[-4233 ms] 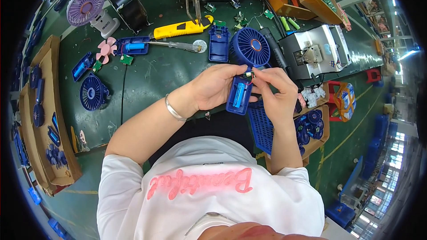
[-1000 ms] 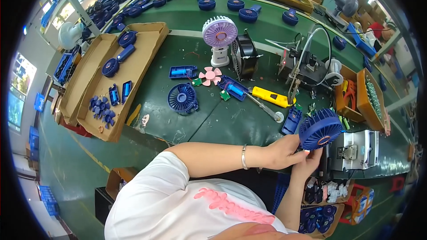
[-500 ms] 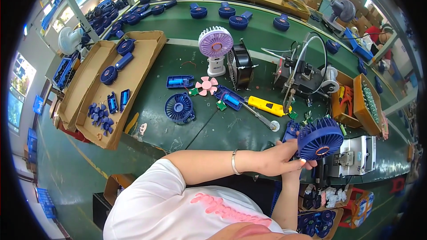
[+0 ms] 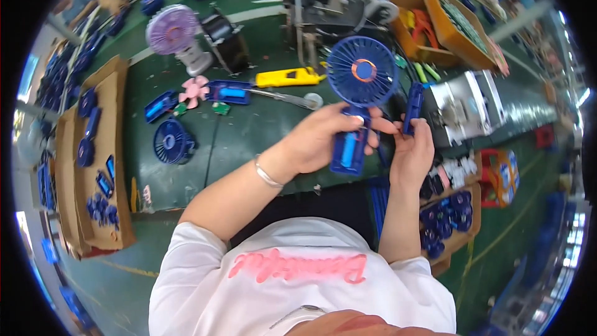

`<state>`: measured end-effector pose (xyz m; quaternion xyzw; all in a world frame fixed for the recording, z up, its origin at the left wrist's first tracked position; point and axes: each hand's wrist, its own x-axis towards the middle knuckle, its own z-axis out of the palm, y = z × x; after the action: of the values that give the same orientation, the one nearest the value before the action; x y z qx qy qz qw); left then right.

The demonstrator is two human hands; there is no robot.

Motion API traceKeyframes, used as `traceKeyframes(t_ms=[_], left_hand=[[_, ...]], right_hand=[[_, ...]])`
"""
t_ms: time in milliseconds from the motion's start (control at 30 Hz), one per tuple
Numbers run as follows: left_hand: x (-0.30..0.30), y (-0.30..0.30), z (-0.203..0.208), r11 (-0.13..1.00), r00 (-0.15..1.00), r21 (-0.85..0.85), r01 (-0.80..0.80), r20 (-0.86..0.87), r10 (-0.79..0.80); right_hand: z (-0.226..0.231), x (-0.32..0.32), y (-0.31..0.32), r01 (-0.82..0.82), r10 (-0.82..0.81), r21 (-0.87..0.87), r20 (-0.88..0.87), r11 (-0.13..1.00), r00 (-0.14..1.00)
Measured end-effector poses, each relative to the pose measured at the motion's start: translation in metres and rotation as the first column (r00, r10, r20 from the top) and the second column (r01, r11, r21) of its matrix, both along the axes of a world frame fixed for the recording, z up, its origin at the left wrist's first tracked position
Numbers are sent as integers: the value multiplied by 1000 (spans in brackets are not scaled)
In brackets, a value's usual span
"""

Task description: The person assembles portable fans by connecting circuit boards to internal wiring, fitting components into the handle housings, driving screws with an electric screwdriver, and attaching the fan blades and covers.

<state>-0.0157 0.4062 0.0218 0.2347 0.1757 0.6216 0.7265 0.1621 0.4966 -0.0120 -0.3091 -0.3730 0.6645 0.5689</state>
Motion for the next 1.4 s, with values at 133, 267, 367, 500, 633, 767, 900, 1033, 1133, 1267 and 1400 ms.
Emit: traceKeyframes(t_ms=[133,267,367,500,633,767,900,1033,1133,1267,1400], left_hand=[[5,5,-7,999,1000,-47,21,3,-21],[11,4,-7,995,999,-100,-13,-33,10],[14,3,-8,994,997,-93,-50,-62,44],[16,2,-9,990,988,-85,-110,-115,100],[16,3,-7,986,981,-89,-142,-149,128],[19,3,-9,985,961,-40,-169,-226,156],[23,3,-11,989,964,-14,-150,-223,143],[23,3,-14,991,962,-20,-133,-243,124],[25,1,-16,991,970,38,-132,-200,137],[24,2,-14,996,996,-50,-74,-46,72],[27,2,-13,991,981,-42,-128,-151,121]], right_hand=[[-3,18,-7,-8,7,6,104,1000,995],[10,26,-22,-62,66,-77,44,995,997],[20,32,-31,-141,127,-180,-87,973,988],[24,35,-34,-391,307,-261,-309,883,900],[26,27,-39,-361,330,-217,-167,907,929],[21,11,-42,-265,273,-94,90,960,958],[20,-4,-43,-186,176,19,251,982,952],[16,-15,-42,-165,106,135,365,977,925],[12,-18,-44,-159,69,183,419,970,905],[20,-21,-49,-134,19,214,470,968,882],[26,-20,-49,-155,81,144,425,977,902]])
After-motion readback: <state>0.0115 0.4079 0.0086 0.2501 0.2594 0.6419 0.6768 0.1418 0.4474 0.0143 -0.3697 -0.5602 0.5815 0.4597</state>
